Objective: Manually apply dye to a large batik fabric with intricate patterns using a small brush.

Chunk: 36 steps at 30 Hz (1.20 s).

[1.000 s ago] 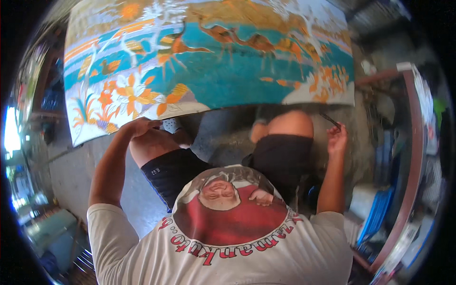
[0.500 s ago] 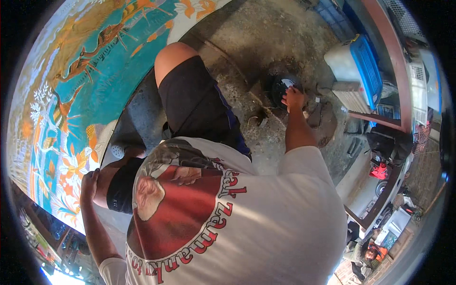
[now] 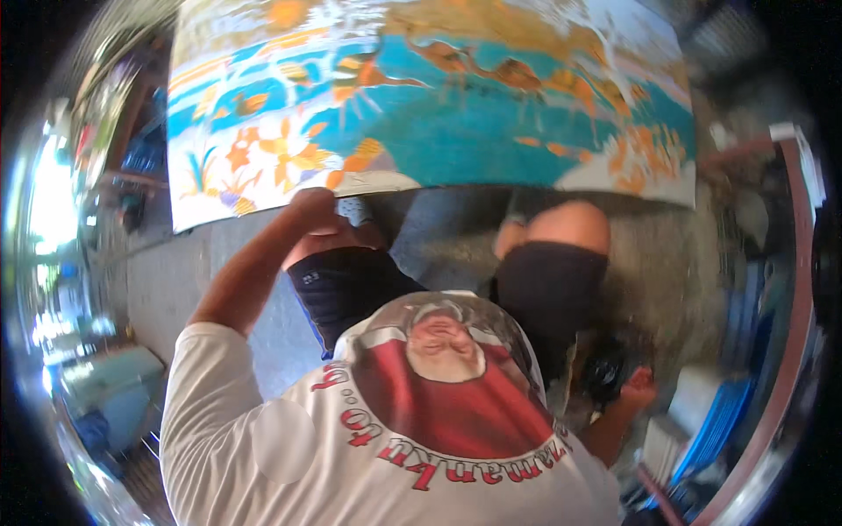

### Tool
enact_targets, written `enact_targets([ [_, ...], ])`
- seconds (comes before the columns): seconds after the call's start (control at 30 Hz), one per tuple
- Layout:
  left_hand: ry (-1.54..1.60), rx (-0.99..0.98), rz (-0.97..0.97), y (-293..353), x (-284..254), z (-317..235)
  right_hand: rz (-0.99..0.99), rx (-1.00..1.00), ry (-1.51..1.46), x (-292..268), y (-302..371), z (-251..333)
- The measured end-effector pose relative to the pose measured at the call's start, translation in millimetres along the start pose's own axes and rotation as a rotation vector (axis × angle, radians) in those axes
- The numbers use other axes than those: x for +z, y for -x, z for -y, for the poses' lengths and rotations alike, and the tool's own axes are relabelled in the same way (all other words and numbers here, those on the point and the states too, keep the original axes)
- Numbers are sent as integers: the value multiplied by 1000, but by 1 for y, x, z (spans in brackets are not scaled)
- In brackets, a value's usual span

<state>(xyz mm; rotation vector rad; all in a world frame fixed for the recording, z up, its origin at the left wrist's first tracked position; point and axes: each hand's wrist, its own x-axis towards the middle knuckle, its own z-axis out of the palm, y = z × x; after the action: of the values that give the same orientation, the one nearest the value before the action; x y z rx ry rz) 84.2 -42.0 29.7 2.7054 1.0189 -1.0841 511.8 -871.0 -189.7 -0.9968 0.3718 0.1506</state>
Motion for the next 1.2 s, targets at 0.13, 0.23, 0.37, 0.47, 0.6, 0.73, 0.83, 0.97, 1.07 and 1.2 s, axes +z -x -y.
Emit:
enact_targets([
  [0.13,165,86,88,42,-41,-34,-153,-9,-259,216,5,6],
  [0.23,416,394,151,-39,17,-22,363,66,-296,373,18,19],
  [0.37,664,498,275,-76,-18,-65,832,235,-280,578,65,-41],
  [0.47,833,529,264,-118,-9,-75,942,399,-234,697,117,-109],
  [0.6,394,501,221,-133,-4,-66,1045,560,-41,790,171,-257],
  [0.73,637,576,230,-135,-12,-59,1078,474,171,836,223,-373],
  [0.83,794,639,260,-133,-13,-56,1073,336,322,851,237,-440],
  [0.97,690,669,299,-126,-15,-58,1025,253,421,864,243,-485],
  [1.07,649,693,375,-116,-39,-50,1076,215,477,868,237,-500],
  [1.2,675,660,329,-110,-36,-52,1117,200,491,873,238,-517],
])
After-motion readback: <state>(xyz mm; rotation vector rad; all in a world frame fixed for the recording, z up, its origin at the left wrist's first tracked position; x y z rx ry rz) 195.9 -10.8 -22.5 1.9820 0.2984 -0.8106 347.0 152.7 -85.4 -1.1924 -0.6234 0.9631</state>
